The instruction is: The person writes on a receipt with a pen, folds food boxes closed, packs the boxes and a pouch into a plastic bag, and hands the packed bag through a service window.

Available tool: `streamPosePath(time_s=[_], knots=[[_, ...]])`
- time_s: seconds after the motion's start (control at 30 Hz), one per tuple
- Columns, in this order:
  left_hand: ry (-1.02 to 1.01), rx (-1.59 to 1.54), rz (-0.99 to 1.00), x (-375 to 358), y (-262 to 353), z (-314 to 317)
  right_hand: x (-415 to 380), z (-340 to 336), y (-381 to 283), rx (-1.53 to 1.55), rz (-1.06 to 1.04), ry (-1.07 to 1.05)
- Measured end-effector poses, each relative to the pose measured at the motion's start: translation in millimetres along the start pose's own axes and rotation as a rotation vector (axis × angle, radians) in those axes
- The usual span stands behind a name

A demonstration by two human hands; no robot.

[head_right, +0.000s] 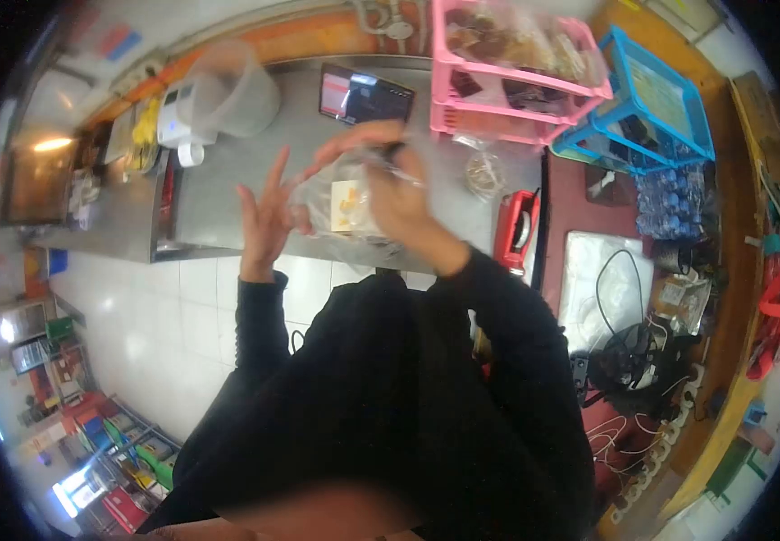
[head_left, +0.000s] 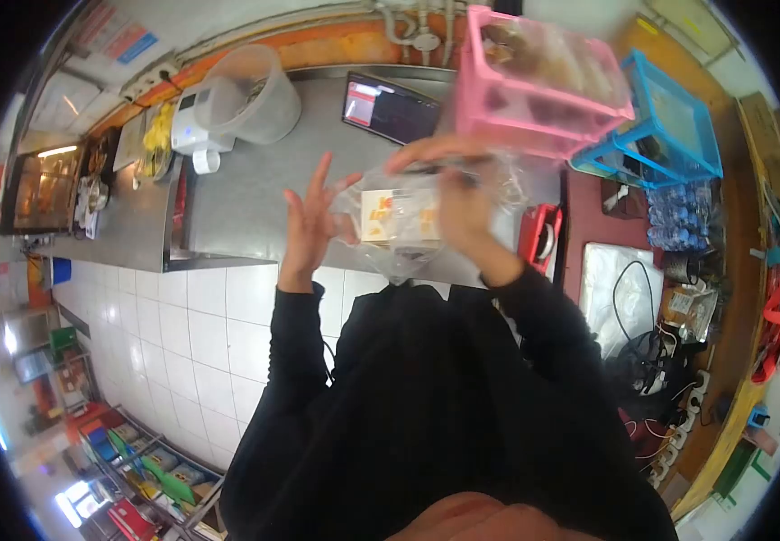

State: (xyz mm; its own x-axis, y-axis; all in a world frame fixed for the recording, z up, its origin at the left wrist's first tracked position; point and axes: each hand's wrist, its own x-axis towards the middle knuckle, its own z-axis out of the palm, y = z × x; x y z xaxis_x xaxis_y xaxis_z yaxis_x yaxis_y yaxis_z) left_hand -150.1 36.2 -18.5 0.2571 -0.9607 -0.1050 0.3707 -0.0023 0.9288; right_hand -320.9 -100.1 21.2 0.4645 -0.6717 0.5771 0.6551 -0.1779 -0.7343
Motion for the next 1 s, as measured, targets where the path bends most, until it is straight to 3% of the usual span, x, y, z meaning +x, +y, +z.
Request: streamPosePath(time_s=[0.1, 0.13, 0.2, 0.23, 0.3, 0.33, 0.47, 0.53, 0.57, 0.63, 0.7, 0.87, 0.93, 1.0], knots=[[-0.014, -0.143, 0.039, -14, 1, -18, -58, 26, 89, -0.082, 0.408, -0.059], [0.002, -0.145, 0.023, -21, 5, -21, -69, 25, 105, -0.089, 0.417, -0.073], [0.002, -0.201, 0.021, -30, 4, -28, -90, 12, 123, -0.415, 0.896, -0.418], [-0.012, -0.239, 0.017, -34, 3, -33, -106, 5, 134, -0.419, 0.906, -0.425], [-0.035, -0.246, 0.02, -39, -3, -41, -129, -7, 141, -0.887, 0.847, -0.916], [-0.064, -0.246, 0.021, -41, -5, -43, -135, -10, 138, -0.889, 0.856, -0.919], [0.023, -0.15, -0.024, -45, 2, -53, -82, -7, 70, -1.559, 0.459, -1.14], [0.105, 0.332, -0.11, -41, 10, -77, -44, -25, 40, -1.883, 0.653, -1.336], [0.098, 0.333, -0.111, -43, 16, -77, -20, -28, 21, -1.991, 0.76, -1.415], [0.081, 0.207, -0.114, -43, 38, -73, 1, -33, -17, -1.865, 0.681, -1.307], [0.005, 0.225, -0.093, -43, 64, -65, 3, -25, -42, -1.695, 0.217, -1.44], [-0.138, 0.193, 0.044, -22, 65, -47, 0, -12, -41, -1.557, 0.156, -1.258], [-0.164, 0.799, 0.168, -14, 63, -51, -5, -23, -33, -1.489, 0.16, -1.211], [-0.162, 0.94, 0.162, -17, 68, -81, -14, -42, -33, -1.283, 0.29, -1.016]])
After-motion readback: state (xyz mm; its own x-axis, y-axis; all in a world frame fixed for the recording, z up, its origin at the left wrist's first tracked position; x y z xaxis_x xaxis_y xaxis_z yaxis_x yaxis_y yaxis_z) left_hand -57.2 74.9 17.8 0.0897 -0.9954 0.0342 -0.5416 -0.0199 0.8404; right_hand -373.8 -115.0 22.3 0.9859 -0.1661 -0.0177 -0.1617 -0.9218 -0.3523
